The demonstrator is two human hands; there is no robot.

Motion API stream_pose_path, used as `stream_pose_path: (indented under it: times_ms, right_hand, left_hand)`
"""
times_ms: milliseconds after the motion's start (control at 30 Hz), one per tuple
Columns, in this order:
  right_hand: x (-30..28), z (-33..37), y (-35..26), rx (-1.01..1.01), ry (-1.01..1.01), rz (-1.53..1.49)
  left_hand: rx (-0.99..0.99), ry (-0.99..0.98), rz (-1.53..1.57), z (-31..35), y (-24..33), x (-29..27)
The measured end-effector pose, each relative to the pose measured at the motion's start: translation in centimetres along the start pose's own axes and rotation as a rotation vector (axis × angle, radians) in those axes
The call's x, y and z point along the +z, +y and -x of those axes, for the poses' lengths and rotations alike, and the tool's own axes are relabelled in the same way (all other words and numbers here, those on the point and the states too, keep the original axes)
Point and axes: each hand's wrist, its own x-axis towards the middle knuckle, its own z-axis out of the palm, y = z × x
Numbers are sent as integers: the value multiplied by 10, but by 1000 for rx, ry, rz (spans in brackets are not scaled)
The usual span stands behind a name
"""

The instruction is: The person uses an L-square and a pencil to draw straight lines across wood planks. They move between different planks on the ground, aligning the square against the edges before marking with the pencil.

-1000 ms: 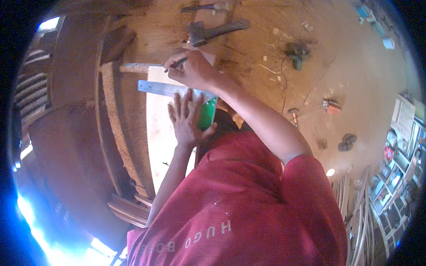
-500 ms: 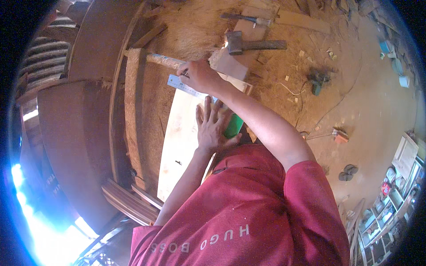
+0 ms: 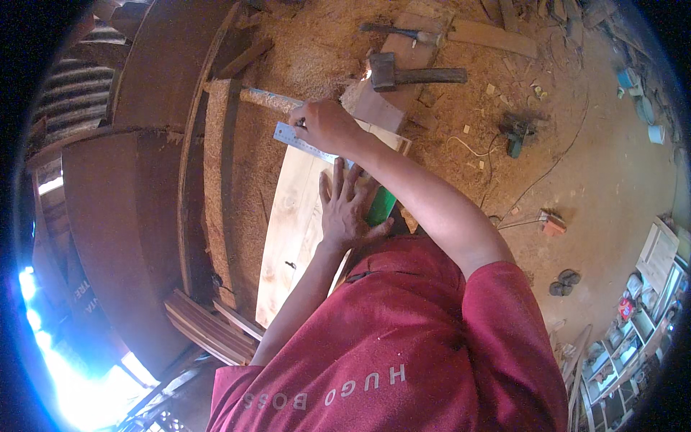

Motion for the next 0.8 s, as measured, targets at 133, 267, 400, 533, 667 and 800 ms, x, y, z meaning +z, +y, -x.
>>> stream_pose_path:
  times_ms: [133, 267, 400, 533, 667, 800]
  right_hand:
    - [-19, 20, -7, 98, -51, 56]
    - [-49, 58, -14, 129, -66, 93]
    - [-82, 103, -21, 133, -53, 111]
    - [-119, 152, -31, 333, -108, 111]
    - [-155, 196, -36, 431, -91, 256]
    - [-159, 223, -35, 413, 193, 82]
  left_hand:
    - [0, 11, 27, 0, 2, 0]
    - [-6, 12, -8, 0, 2, 2]
    - [4, 17, -48, 0, 2, 2]
    - [5, 22, -51, 0, 3, 2]
    - [13, 41, -48, 2, 5, 1]
    - [17, 36, -58, 4, 5, 1]
